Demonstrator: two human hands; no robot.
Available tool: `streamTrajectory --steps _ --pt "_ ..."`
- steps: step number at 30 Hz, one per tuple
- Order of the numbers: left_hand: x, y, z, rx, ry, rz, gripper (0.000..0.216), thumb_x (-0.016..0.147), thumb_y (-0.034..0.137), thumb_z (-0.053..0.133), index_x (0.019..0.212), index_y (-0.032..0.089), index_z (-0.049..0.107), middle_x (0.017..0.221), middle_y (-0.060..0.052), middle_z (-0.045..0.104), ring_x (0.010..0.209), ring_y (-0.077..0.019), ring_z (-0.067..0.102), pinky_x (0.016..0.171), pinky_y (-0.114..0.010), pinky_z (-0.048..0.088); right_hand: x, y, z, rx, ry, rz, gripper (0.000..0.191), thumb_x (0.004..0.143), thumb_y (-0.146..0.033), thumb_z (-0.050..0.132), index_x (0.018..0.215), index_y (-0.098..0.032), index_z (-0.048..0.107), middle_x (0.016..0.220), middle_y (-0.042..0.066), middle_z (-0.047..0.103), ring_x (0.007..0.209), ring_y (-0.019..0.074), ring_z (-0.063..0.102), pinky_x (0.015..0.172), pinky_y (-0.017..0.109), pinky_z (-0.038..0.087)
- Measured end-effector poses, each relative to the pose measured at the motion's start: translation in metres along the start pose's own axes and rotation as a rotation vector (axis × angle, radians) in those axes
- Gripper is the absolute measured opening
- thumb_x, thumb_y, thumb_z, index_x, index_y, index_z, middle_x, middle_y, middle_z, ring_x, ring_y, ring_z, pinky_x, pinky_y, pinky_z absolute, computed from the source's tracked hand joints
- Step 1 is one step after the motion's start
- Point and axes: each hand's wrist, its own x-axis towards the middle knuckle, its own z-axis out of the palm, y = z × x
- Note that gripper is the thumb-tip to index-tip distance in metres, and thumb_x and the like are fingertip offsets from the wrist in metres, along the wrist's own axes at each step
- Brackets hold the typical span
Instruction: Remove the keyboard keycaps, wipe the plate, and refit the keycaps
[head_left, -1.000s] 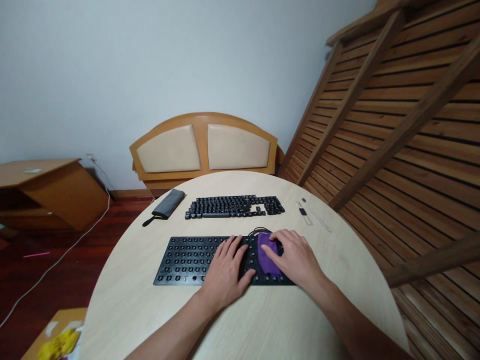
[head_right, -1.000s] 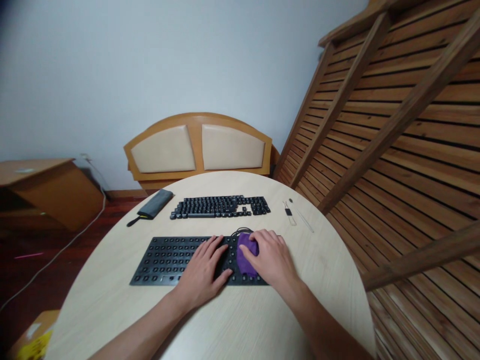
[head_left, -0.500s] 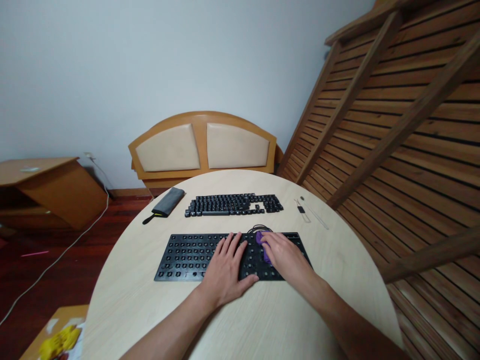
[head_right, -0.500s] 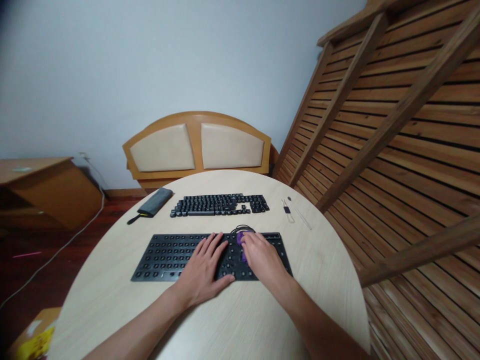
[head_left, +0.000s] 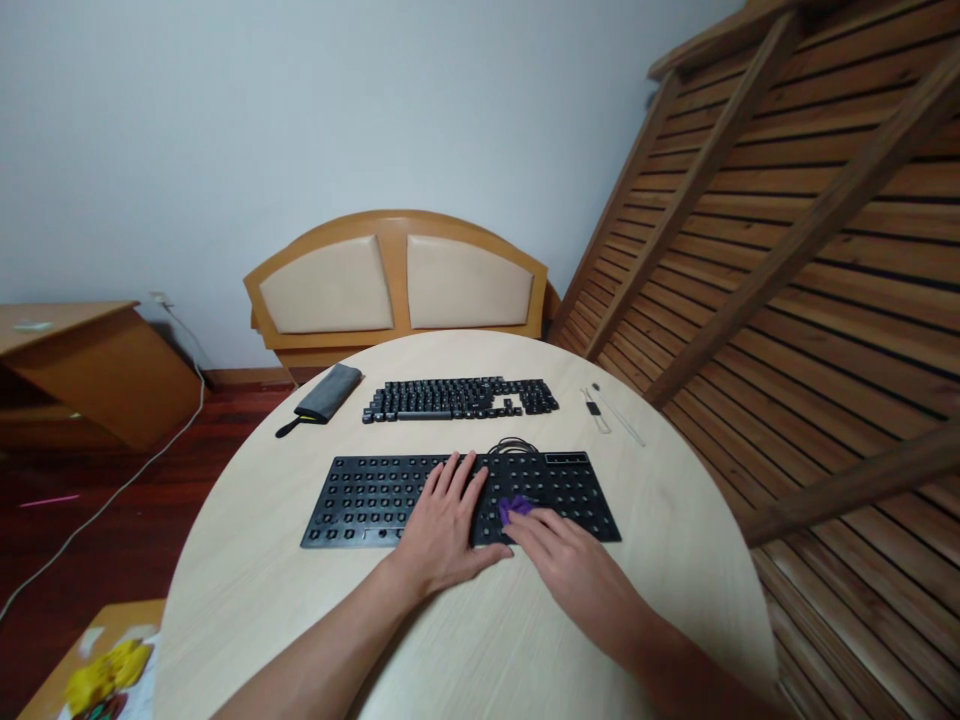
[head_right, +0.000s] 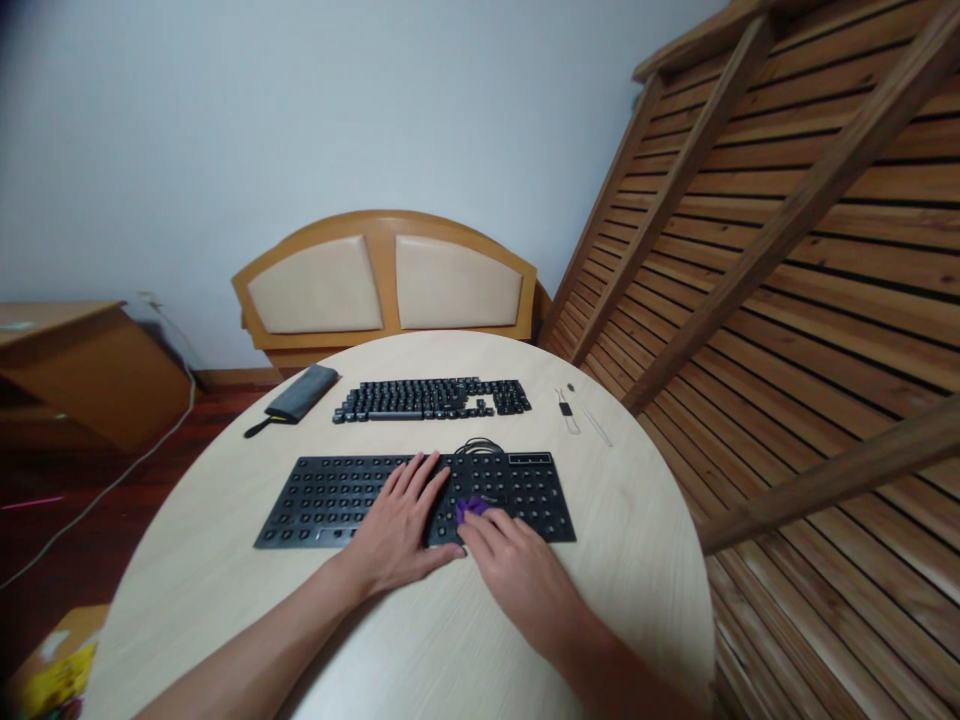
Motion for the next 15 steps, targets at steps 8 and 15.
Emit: streamTrajectory --steps 8,15 --pt "-0.001 -0.002 0.004 0.004 0.020 0.001 0.097 0.082 0.080 0.051 0.151 0.013 0.040 0.161 -0.019 0.031 0.149 -0.0400 0.025 0.119 -0.058 0.025 -0.004 0.003 0.000 0.162 0.077 0.069 0.039 0.090 0.000 0.050 0.119 -0.018 0.068 0.119 0.009 0.072 0.109 0.0234 0.065 0.093 0.037 0.058" --pt "-0.002 -0.003 0.006 0.016 0.016 0.004 0.097 0.082 0.081 0.048 0.152 0.016 0.038 0.162 -0.018 0.029 0.149 -0.0400 0.026 0.118 -0.059 0.025 0.008 0.048 -0.005 0.134 0.162 0.296 0.045 0.091 0.000 0.044 0.125 -0.018 0.067 0.126 0.011 0.069 0.114 0.0260 0.062 0.098 0.045 0.057"
